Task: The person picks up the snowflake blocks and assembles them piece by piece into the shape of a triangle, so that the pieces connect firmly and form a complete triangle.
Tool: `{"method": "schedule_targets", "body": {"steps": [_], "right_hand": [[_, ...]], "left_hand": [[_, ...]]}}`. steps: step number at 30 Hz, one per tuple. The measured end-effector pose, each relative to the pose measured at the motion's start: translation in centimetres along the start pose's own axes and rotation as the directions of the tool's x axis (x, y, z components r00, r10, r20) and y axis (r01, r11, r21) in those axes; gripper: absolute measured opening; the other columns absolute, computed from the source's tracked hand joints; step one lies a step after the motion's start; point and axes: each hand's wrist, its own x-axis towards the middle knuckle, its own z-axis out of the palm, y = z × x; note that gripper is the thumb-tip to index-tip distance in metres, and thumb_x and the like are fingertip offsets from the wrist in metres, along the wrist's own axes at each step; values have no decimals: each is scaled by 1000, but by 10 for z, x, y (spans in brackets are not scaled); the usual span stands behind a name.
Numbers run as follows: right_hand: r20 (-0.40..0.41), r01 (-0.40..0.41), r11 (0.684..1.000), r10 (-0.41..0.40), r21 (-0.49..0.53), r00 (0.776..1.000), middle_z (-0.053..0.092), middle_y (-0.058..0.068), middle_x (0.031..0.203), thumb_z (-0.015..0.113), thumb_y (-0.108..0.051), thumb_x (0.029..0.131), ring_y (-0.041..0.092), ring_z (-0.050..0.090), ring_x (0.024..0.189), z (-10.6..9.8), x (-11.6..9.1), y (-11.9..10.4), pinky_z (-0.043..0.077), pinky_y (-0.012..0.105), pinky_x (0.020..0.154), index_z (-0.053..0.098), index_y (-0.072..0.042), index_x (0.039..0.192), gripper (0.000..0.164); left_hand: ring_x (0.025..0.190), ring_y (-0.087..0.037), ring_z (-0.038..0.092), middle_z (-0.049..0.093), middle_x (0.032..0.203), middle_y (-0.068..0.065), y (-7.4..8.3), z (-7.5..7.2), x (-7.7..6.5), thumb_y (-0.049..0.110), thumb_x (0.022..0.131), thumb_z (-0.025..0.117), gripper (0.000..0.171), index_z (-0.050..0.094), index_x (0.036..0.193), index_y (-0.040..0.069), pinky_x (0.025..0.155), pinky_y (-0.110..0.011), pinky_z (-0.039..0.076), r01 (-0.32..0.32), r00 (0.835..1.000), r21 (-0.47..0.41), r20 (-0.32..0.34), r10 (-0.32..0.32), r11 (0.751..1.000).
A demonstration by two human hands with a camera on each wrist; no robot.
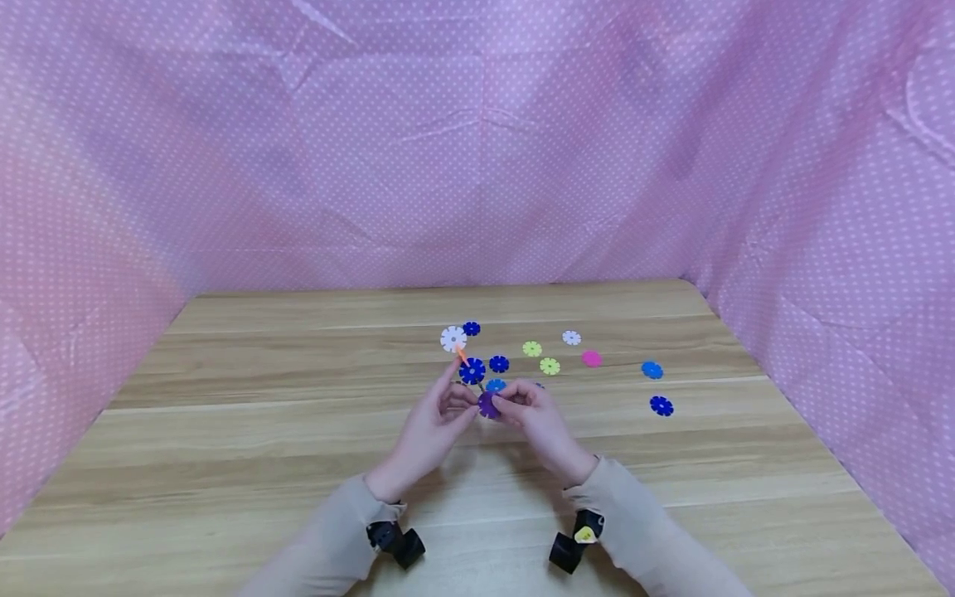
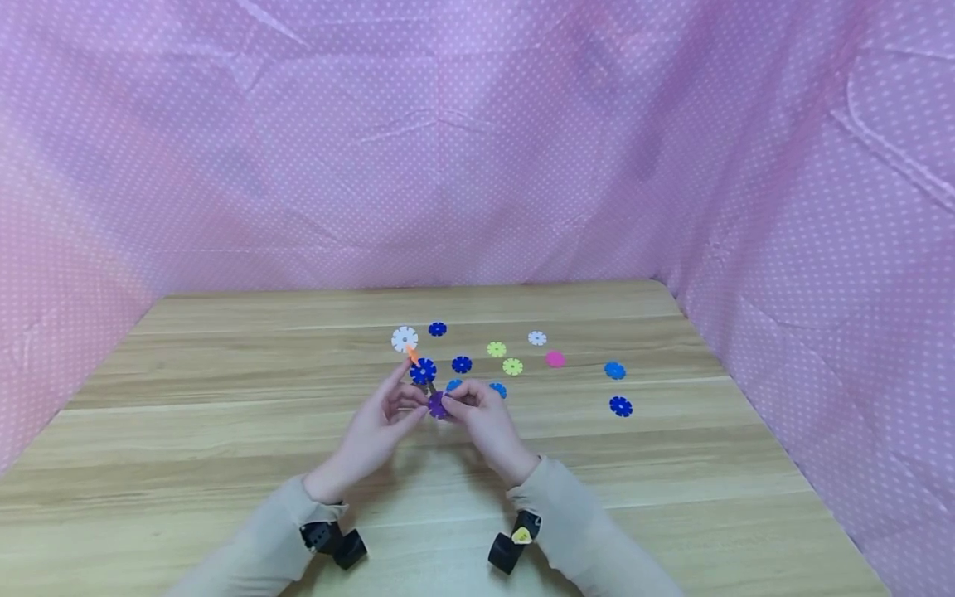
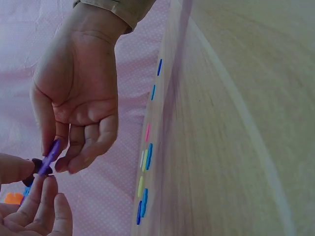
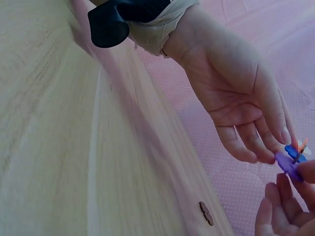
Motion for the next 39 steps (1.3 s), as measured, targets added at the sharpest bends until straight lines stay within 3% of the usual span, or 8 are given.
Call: {"method": "schedule_targets", "body": {"steps": [6,14,18,23,29,32,39], "right_hand": [[16,19,987,-17,-159,1000,63,-1,85,61,-4,87,14,59,82,-2,-2,-1,49,37,83,63,7,95,14],[123,55,974,-28,-221,992,63,-5,82,60,-7,89,16,57,84,-4,-2,0,46,33,81,62,8,97,17],[164,31,969,10,-245,986,64,7,96,58,-12,91,22,58,94,-15,2,-3,46,38,89,59,7,105,23],[120,17,943,24,-333,993,60,23,112,56,-16,94,27,58,100,-37,18,-14,47,44,92,56,7,114,31],[42,29,861,-9,-507,999,63,16,110,57,-16,94,20,57,96,-60,34,-17,48,32,85,61,3,112,27],[38,36,814,-17,-579,999,64,12,108,60,-15,92,22,58,99,-65,40,-13,49,32,85,62,0,110,24],[121,130,637,-58,-760,991,65,17,111,69,-5,83,31,62,103,-67,51,-3,54,38,84,61,3,113,32]], "left_hand": [[90,-22,62,62,95,-12,3,-1,-1,-9,81,65,78,29,148,7,81,-23,54,33,999,-26,-21,-34,999],[85,-23,64,61,93,-13,2,0,-2,-12,79,65,78,32,146,11,74,-22,55,60,998,-46,-1,-60,997],[82,-20,64,61,92,-13,0,-2,-2,-11,79,65,77,33,146,12,72,-21,55,82,997,-34,14,-82,996],[74,-15,63,61,88,-13,-1,-8,-2,-11,78,65,78,34,146,13,68,-23,55,107,994,-26,1,-107,994],[71,-12,61,59,86,-11,-4,-13,-2,-11,80,64,76,35,145,15,66,-26,56,152,988,-69,7,-152,986],[72,-12,60,58,86,-11,-5,-14,-2,-11,80,64,76,35,145,16,66,-26,56,163,987,-86,11,-162,983],[74,-12,61,59,88,-12,-5,-16,-2,-11,81,64,76,34,145,14,69,-24,56,165,986,-130,0,-166,978]]}}
